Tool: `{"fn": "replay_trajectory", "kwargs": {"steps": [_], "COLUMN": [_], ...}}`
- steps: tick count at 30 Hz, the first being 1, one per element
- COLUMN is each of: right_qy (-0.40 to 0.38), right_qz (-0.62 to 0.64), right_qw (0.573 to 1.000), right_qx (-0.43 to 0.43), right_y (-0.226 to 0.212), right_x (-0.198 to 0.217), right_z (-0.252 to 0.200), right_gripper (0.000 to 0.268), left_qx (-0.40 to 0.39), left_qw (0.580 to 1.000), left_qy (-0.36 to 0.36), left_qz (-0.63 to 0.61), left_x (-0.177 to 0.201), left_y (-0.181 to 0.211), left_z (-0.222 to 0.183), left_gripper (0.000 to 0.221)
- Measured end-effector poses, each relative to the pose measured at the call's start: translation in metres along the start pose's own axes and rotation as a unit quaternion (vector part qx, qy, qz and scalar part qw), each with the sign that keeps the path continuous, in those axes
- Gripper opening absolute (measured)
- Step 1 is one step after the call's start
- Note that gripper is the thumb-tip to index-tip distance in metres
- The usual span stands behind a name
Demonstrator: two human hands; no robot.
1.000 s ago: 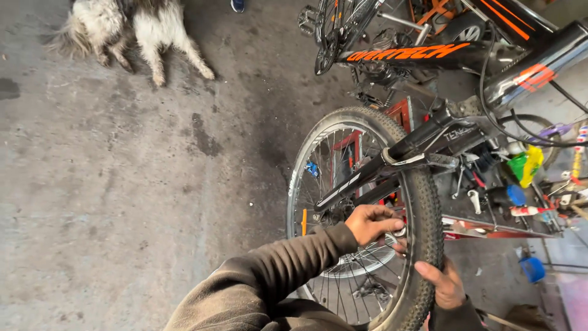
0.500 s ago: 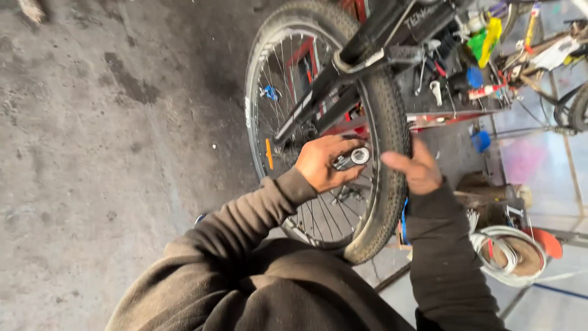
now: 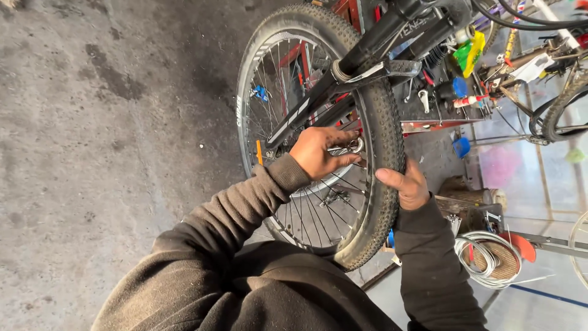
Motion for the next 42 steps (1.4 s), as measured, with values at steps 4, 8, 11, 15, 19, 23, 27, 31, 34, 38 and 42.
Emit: {"fn": "replay_trajectory", "kwargs": {"steps": [4, 8, 11, 15, 19, 23, 27, 31, 34, 38, 42], "right_qy": [0.007, 0.012, 0.019, 0.016, 0.024, 0.019, -0.038, 0.015, 0.034, 0.020, 0.050], "right_qz": [0.057, 0.073, 0.087, 0.078, 0.087, 0.106, 0.017, 0.136, 0.187, 0.132, 0.166], "right_qw": [0.998, 0.997, 0.996, 0.996, 0.995, 0.994, 0.999, 0.990, 0.980, 0.991, 0.985], "right_qx": [0.016, 0.003, -0.020, -0.030, -0.036, -0.033, 0.019, -0.039, -0.058, 0.008, 0.014], "right_y": [0.012, 0.015, 0.021, 0.017, 0.034, 0.026, -0.027, -0.029, -0.012, -0.019, -0.011], "right_x": [-0.004, -0.003, -0.001, -0.003, 0.006, 0.005, -0.019, -0.025, -0.016, -0.019, -0.020], "right_z": [-0.002, -0.003, -0.003, -0.003, -0.015, -0.008, -0.010, -0.009, -0.010, -0.016, -0.026], "right_gripper": [0.063, 0.065, 0.063, 0.062, 0.061, 0.061, 0.044, 0.058, 0.057, 0.055, 0.058], "left_qx": [0.033, 0.019, -0.007, -0.048, -0.035, 0.035, 0.116, 0.141, 0.075, -0.062, -0.090], "left_qw": [0.999, 0.999, 0.987, 0.972, 0.994, 0.983, 0.954, 0.915, 0.971, 0.986, 0.979], "left_qy": [0.014, 0.016, 0.025, 0.017, -0.053, -0.076, -0.048, -0.135, -0.041, 0.042, 0.066], "left_qz": [-0.003, 0.048, 0.158, 0.230, 0.085, -0.161, -0.272, -0.353, -0.225, -0.148, -0.172], "left_x": [0.001, -0.003, -0.010, -0.017, -0.014, -0.007, -0.047, -0.063, -0.034, -0.022, -0.015], "left_y": [-0.003, 0.002, 0.013, 0.020, 0.002, -0.001, -0.062, -0.053, -0.026, -0.002, 0.004], "left_z": [0.000, 0.003, 0.001, 0.002, 0.004, -0.005, -0.009, -0.004, -0.017, -0.034, -0.041], "left_gripper": [0.043, 0.042, 0.042, 0.025, 0.027, 0.034, 0.031, 0.028, 0.031, 0.038, 0.033]}}
Point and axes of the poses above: each hand's wrist, its own z-axis towards the middle knuckle, its own x-axis out of the back of the hand, y = z × x, the point moved 10 cm from there along z, towards the middle knuckle, and after that the axes turned 10 degrees about x, right-handed, at the moved point
